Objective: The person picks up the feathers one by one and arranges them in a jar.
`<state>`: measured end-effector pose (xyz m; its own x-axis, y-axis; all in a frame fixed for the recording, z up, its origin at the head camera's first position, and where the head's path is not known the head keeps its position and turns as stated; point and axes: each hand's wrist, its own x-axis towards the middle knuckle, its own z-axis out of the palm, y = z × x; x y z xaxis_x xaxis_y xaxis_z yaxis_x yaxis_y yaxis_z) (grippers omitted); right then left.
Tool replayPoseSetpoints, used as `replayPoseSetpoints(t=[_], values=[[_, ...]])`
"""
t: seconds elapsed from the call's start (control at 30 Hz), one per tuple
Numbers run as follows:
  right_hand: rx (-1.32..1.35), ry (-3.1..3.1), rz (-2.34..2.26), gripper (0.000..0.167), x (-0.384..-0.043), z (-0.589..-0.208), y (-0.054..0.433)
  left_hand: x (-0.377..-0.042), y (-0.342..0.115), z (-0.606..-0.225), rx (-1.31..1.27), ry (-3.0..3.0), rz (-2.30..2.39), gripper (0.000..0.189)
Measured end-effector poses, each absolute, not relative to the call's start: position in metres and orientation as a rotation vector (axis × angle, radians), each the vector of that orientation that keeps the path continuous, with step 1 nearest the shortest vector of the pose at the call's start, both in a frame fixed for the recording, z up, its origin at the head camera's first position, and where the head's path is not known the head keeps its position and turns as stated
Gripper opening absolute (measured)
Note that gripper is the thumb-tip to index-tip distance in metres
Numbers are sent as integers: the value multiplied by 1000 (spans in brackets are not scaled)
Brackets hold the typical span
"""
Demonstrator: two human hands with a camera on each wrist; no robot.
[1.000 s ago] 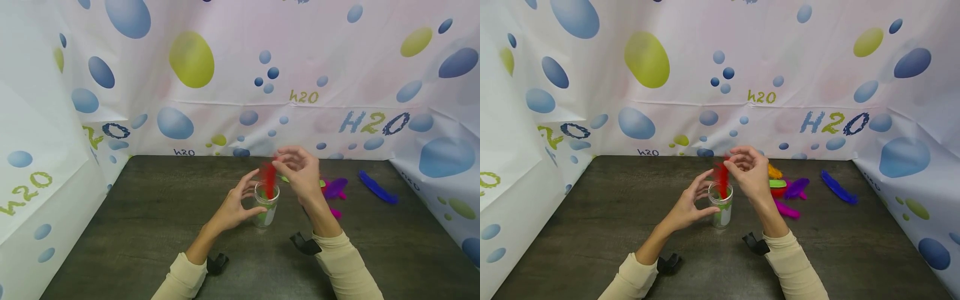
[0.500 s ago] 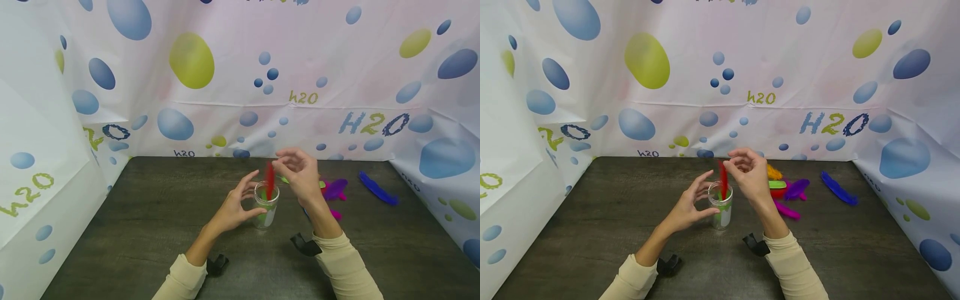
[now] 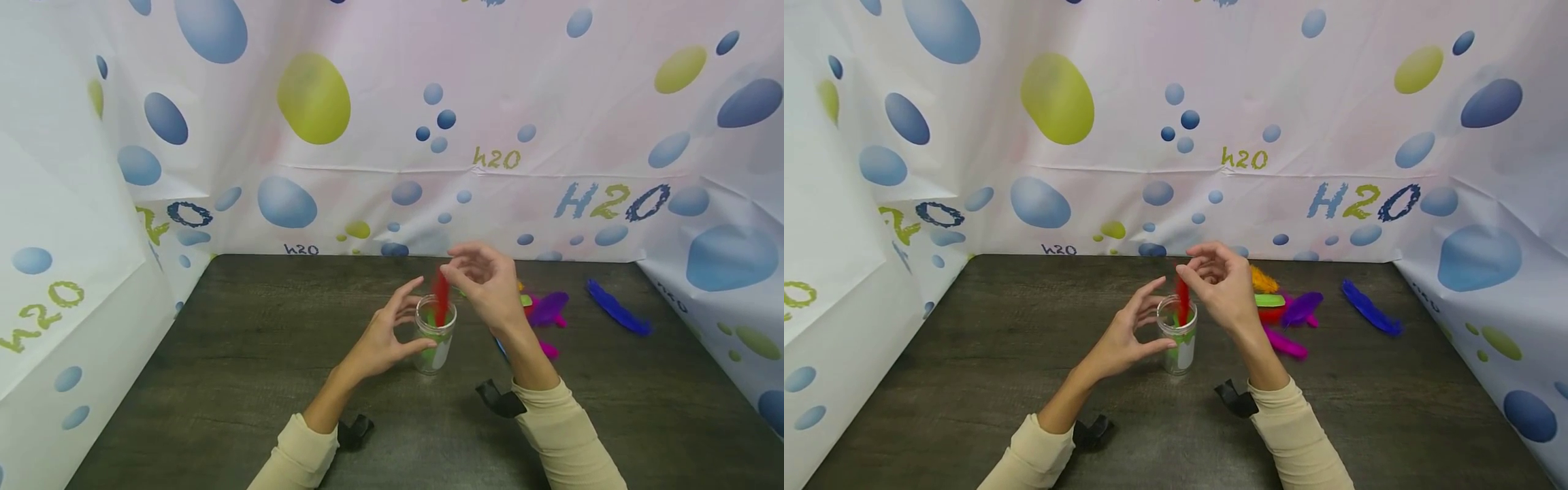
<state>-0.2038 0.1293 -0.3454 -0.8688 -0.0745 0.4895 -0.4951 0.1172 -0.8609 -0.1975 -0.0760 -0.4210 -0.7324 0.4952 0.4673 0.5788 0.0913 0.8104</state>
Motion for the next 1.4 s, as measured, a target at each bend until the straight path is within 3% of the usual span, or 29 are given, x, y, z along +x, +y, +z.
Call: replayPoseSetpoints(t=[0.27,0.67,1.4], values=[[650,-2126,1647,32,-205,-347,130,-196,-77,-419,-1137,-2260,-1743,95],[515,-2162,1716,24,-206,-346,137,-196,-77,-421,-1122,-2276,-1752,96],[333,-2200,1653,27,-215,-344,190,-195,-77,-421,-1131,-2284,-1726,97]])
